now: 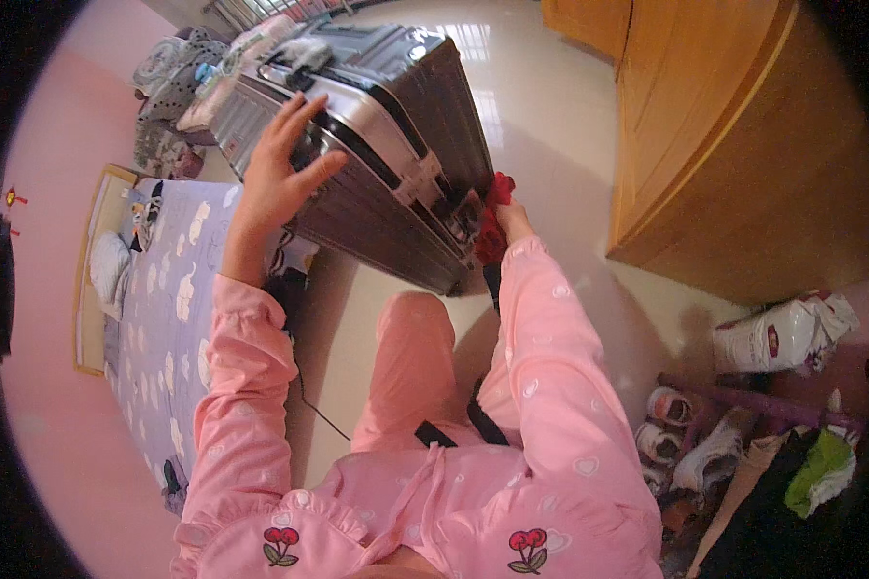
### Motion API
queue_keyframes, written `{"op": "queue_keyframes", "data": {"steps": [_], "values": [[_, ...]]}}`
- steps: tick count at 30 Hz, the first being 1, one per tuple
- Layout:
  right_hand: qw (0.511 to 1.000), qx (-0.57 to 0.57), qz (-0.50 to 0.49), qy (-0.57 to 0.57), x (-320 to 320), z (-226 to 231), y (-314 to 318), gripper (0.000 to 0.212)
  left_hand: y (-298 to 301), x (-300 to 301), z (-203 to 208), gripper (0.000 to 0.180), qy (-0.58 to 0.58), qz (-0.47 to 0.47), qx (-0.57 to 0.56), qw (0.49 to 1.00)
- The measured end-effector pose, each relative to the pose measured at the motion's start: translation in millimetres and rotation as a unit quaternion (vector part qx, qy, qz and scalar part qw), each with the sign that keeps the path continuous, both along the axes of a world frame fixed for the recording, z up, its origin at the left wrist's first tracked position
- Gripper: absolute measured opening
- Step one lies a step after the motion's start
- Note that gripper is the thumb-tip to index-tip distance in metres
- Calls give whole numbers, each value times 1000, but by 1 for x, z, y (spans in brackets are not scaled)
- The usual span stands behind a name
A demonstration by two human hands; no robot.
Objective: The person wipes the exterior of a hard-shell suitcase with a red cloth. They rotate the suitcase to clean multiple sides, including the top, front, and side panels, while seated on the floor.
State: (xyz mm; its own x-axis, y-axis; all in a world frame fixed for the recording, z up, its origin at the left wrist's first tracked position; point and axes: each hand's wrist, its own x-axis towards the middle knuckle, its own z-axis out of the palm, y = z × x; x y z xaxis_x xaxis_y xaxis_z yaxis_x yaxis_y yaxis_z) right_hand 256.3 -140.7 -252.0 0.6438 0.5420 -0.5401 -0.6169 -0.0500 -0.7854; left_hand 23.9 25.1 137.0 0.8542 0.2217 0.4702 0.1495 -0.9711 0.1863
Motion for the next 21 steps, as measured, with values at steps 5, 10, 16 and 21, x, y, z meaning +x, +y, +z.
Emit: {"op": "queue_keyframes", "data": {"steps": [5,10,16,21], "values": [[994,-49,91,31,-25,29,-22,23,2,1,-1,76,-5,-2,9,1000],[992,-37,60,108,-63,76,-44,23,1,5,-1,77,1,12,11,1000],[988,57,73,123,-68,102,-53,27,0,10,-6,78,0,34,27,999],[977,177,115,9,-63,144,-68,23,3,22,-8,79,7,42,29,999]]}}
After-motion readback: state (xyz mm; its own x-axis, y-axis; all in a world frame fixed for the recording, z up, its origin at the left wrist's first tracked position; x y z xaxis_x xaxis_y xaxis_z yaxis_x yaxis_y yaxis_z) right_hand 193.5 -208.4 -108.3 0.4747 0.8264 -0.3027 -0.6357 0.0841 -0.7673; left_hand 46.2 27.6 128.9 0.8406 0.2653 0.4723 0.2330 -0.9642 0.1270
